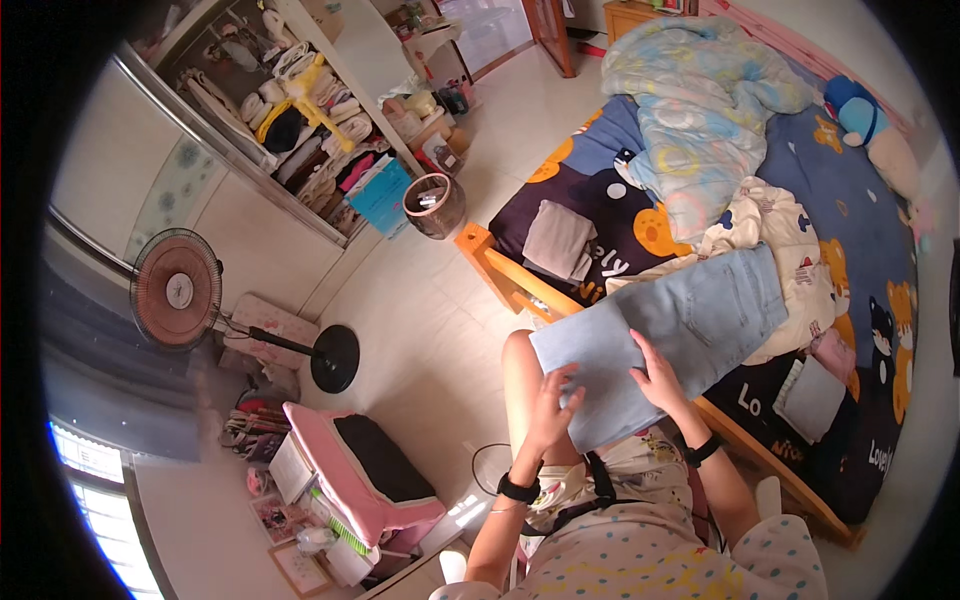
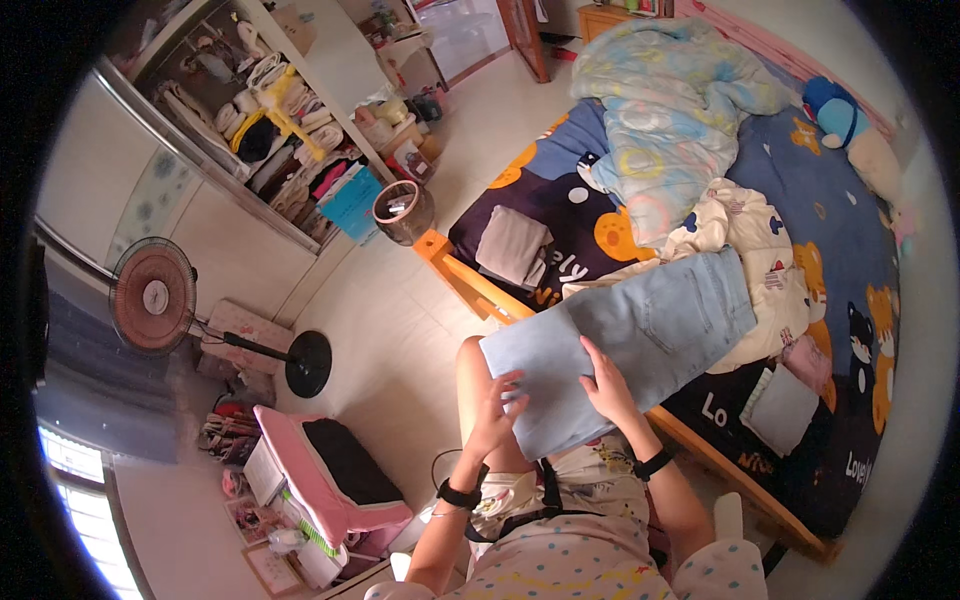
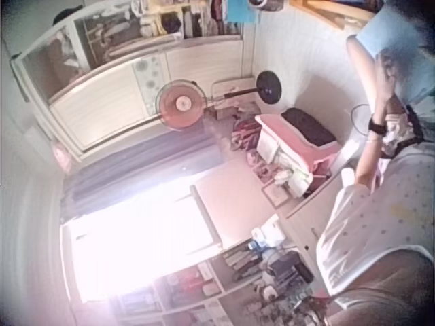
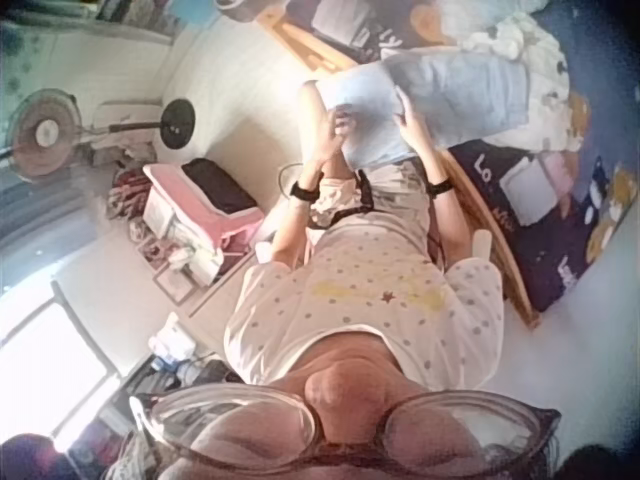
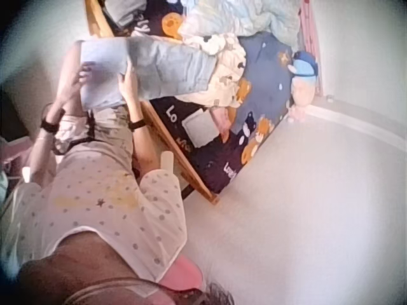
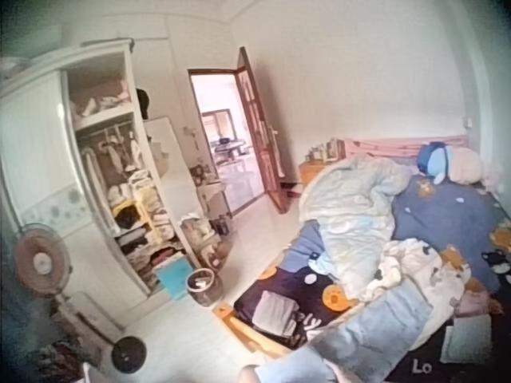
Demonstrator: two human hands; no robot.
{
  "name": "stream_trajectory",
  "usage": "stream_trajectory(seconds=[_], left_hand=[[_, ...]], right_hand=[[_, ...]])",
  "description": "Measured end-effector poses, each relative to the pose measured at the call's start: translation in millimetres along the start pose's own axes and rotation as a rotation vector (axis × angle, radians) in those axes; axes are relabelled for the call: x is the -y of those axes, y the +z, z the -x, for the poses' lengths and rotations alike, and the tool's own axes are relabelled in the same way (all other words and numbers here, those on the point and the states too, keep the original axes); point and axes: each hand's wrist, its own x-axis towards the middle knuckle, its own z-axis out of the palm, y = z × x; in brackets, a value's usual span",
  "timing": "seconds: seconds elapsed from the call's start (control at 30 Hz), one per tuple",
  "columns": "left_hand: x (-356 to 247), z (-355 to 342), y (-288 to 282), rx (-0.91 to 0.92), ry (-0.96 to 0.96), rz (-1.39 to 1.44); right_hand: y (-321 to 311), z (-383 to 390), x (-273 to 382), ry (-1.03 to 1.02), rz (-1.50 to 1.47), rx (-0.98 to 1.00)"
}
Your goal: Folding various pieces of clothing including denim jeans and a patterned shirt on the lap while seated.
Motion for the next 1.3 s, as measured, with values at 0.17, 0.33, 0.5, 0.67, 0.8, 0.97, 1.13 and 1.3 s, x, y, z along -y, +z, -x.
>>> stream_trajectory(seconds=[0.17,0.33,0.5,0.67,0.8,0.97,1.13,1.3], left_hand=[[42.0,5.3,-9.5,-0.361,-0.117,-0.116],[36.8,2.0,-12.2,-0.195,-0.46,0.284],[25.9,-8.9,-7.8,-0.186,-0.567,0.352],[27.2,-16.7,-4.0,-0.052,-0.453,0.334],[28.2,-14.8,-3.4,-0.039,-0.464,0.393],[30.8,-8.8,-4.8,-0.132,-0.249,0.473],[18.2,24.0,-47.6,-0.15,-0.438,0.518],[31.5,60.8,-85.1,-0.142,-0.508,0.464]], right_hand=[[15.2,3.7,6.0,0.054,0.148,0.011],[13.5,-0.7,27.7,-0.073,0.327,-0.087],[16.5,-10.3,34.5,-0.162,0.427,-0.09],[33.5,-14.3,0.1,-0.127,0.424,-0.027],[36.1,-13.4,-2.9,-0.129,0.43,-0.008],[36.5,-10.4,12.2,-0.139,0.378,-0.011],[46.3,0.3,48.0,-0.258,0.301,0.026],[63.2,17.3,72.1,-0.328,0.294,0.12]])
